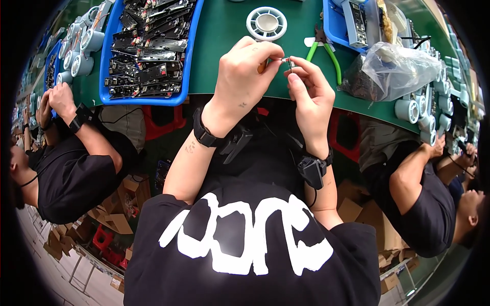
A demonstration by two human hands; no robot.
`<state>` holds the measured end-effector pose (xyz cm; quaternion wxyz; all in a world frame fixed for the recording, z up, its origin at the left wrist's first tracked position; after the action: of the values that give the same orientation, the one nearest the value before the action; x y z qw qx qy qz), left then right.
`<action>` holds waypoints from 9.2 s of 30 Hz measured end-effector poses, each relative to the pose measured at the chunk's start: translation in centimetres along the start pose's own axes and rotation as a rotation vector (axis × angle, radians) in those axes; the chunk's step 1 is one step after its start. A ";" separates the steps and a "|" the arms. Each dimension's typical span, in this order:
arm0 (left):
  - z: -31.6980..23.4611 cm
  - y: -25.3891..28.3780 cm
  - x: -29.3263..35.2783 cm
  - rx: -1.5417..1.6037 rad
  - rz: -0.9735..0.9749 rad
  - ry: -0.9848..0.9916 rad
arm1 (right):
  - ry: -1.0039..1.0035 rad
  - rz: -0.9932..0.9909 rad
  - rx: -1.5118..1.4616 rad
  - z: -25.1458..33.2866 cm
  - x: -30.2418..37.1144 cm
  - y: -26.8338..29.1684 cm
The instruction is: The person picks up a circuit board and a battery, connects their wires by hand, and presses the components into a handheld fan housing. They repeat this assembly process with a second set of components before placing the finished fans on the table.
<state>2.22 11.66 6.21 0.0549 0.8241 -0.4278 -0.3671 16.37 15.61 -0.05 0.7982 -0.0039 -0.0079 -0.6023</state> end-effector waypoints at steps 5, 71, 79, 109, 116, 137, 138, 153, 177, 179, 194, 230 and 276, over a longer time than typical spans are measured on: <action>0.1 0.0 0.1 -0.002 -0.017 0.017 | -0.002 -0.015 -0.006 0.0 0.1 -0.1; -0.7 -0.5 1.1 0.006 0.093 -0.428 | -0.033 0.050 0.294 -0.8 -0.8 3.0; -0.1 -2.3 1.2 0.022 0.058 -0.346 | -0.148 0.203 0.293 -0.8 -2.9 3.8; 0.6 0.6 -0.5 -0.013 0.235 -0.355 | -0.352 0.485 0.294 1.1 -4.4 -2.4; -0.5 -0.7 -0.8 0.032 0.272 -0.275 | -0.340 0.364 0.150 0.0 -3.0 0.1; -0.7 -1.4 -1.6 0.000 0.387 -0.311 | -0.126 0.591 0.158 0.6 -4.7 -1.4; -0.7 -1.3 -1.6 -0.002 0.389 -0.310 | -0.127 0.592 0.156 0.5 -4.8 -1.4; -0.5 -1.3 -1.5 -0.006 0.419 -0.271 | -0.300 0.561 0.159 0.1 -4.8 -0.8; -0.9 1.1 0.5 -0.081 -0.008 -0.248 | -0.201 0.320 0.162 0.5 -3.1 1.2; -0.5 1.5 0.6 -0.050 -0.042 -0.231 | -0.180 0.243 0.137 0.1 -2.5 1.4; 2.3 2.0 -1.9 0.139 0.148 -0.130 | -0.274 0.058 -0.053 -0.1 -1.1 -2.1; 2.0 0.0 -0.7 0.290 0.283 -0.229 | -0.110 0.555 0.084 1.1 -3.7 -1.6; 1.7 2.5 0.4 -0.182 0.016 -0.011 | -0.360 0.045 -0.409 -2.0 -0.9 -2.7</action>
<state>-0.40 10.15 5.73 0.1300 0.8104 -0.3995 -0.4084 13.57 15.70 -2.09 0.7798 -0.2721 -0.0279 -0.5631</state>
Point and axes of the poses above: each hand's wrist, its own x-axis away from the middle knuckle, its own y-axis out of the back of the hand, z = x × y, the point moved 10 cm from there along -x, towards the middle knuckle, and after that the axes turned 8 degrees about -z, right-handed, at the moved point
